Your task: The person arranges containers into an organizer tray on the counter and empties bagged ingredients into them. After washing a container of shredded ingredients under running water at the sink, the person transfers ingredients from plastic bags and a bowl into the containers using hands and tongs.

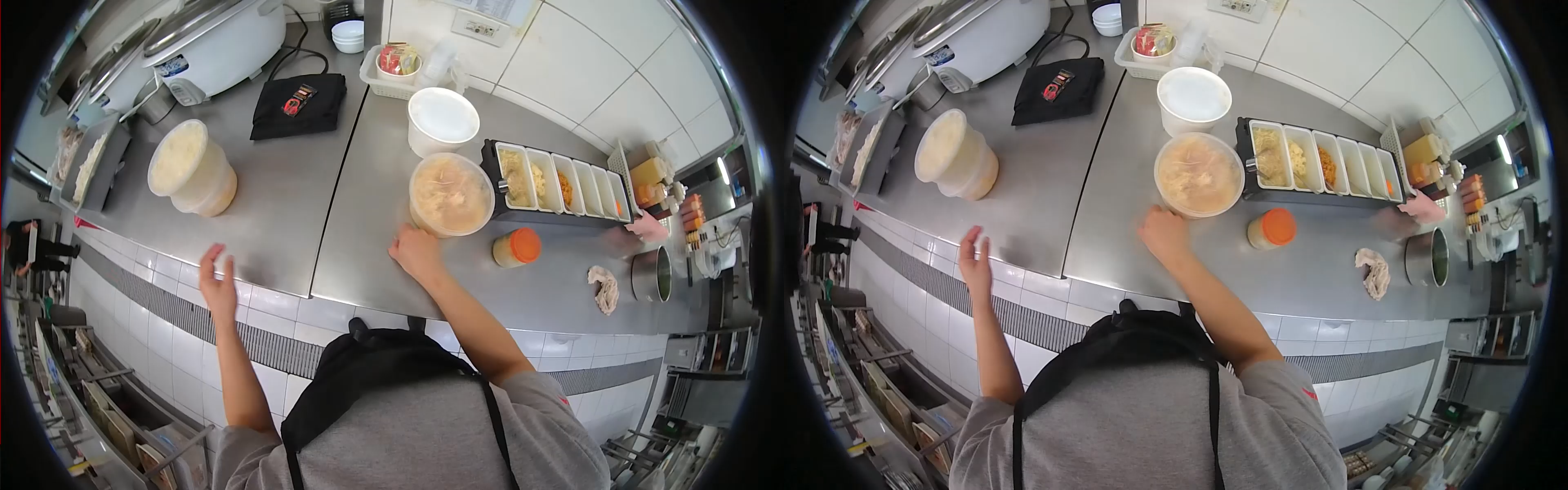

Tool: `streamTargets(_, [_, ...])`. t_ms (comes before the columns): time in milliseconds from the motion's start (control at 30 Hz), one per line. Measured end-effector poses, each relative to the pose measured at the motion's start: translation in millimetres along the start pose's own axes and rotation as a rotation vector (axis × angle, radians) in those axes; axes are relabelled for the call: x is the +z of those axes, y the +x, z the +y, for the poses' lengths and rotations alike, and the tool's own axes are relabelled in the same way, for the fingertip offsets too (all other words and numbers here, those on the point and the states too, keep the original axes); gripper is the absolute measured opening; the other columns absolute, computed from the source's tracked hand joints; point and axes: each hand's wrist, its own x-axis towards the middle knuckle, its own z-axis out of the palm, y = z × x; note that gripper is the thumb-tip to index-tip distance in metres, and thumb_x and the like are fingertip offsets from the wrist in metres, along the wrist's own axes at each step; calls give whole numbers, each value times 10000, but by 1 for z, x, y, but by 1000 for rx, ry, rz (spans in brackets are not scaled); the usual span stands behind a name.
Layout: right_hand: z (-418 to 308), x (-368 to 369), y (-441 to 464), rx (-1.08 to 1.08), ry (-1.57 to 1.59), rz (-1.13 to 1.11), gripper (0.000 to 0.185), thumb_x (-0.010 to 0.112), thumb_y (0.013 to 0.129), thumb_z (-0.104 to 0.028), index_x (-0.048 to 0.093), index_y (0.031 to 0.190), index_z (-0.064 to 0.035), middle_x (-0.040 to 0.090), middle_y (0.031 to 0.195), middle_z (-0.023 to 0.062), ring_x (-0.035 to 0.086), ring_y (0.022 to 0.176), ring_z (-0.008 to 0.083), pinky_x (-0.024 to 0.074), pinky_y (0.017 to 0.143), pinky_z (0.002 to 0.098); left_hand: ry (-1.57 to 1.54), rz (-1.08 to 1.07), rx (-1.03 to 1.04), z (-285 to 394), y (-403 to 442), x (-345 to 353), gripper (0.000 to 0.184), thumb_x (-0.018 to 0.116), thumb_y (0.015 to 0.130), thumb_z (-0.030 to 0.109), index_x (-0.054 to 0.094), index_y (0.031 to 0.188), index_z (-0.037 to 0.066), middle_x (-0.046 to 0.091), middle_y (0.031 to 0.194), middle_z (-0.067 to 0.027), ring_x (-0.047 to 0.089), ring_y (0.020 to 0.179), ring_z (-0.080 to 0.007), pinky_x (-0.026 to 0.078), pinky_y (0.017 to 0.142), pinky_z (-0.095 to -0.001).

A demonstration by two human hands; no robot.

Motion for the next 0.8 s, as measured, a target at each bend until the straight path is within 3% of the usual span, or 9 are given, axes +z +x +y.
streamTargets(133, [5, -26, -43, 75, 205, -52, 222, 593, 706, -245, 562, 745, -29, 616, 685, 145, 615, 635, 307, 484, 598, 401, -265, 209, -167, -23, 93, -40, 389, 574, 845, 171, 477, 1206, 64, 500, 1174, -50, 444, 1104, -154, 326, 928, -276])
streamTargets(233, [25, -98, -62, 191, 293, 161, 179, 592, 717, -208, 574, 749, -33, 595, 638, 128, 602, 600, 266, 471, 566, 358, -463, 309, -234, -58, 180, -66, 540, 496, 836, 450, 396, 1275, 152, 396, 1294, -50, 387, 1180, -185, 200, 991, -452])
streamTargets(267, [39, -123, -59, 225, 322, 280, 171, 593, 724, -193, 577, 759, -26, 590, 627, 128, 598, 592, 250, 468, 561, 340, -496, 338, -334, -39, 199, -64, 544, 461, 856, 452, 386, 1278, 116, 385, 1317, -54, 366, 1208, -179, 200, 1014, -412])
streamTargets(367, [63, -197, -35, 335, 310, 534, 180, 609, 732, -186, 587, 789, -17, 607, 653, 129, 607, 610, 236, 474, 582, 307, -893, -95, -407, -64, 244, -58, 526, 428, 876, 434, 415, 1241, 56, 431, 1286, -56, 386, 1201, -192, 223, 1023, -373])
streamTargets(400, [74, -211, -24, 380, 257, 565, 190, 608, 739, -194, 589, 799, -15, 613, 669, 132, 608, 616, 242, 477, 593, 309, -919, -257, -449, -52, 240, -51, 481, 430, 890, 389, 457, 1193, 16, 496, 1220, -65, 448, 1148, -202, 295, 995, -340])
streamTargets(500, [150, -173, 18, 246, 95, 402, 144, 578, 774, -144, 600, 828, -13, 579, 625, 91, 567, 582, 165, 437, 550, 296, -953, -281, -445, -66, 246, -44, 423, 457, 888, 349, 491, 1165, 31, 542, 1156, -73, 507, 1080, -196, 367, 941, -340])
streamTargets(600, [156, -158, 27, 323, -189, 676, 145, 568, 796, -156, 618, 855, -33, 581, 635, 92, 555, 557, 191, 432, 538, 308, -875, -250, -452, -79, 246, -47, 402, 493, 877, 319, 489, 1163, 37, 547, 1143, -83, 522, 1057, -190, 401, 905, -333])
streamTargets(700, [78, -190, 23, 254, 73, 674, 146, 597, 762, -177, 629, 839, -57, 621, 685, 110, 611, 620, 229, 479, 585, 309, -862, -271, -434, -70, 234, -40, 361, 527, 864, 283, 507, 1135, 45, 561, 1092, -68, 523, 1028, -171, 393, 903, -324])
streamTargets(800, [18, -159, 44, 53, 298, 551, 147, 608, 765, -189, 642, 852, -76, 634, 705, 108, 632, 652, 197, 489, 607, 305, -781, -101, -418, -71, 212, -51, 398, 561, 841, 309, 515, 1127, 37, 556, 1086, -63, 498, 1022, -172, 370, 904, -303])
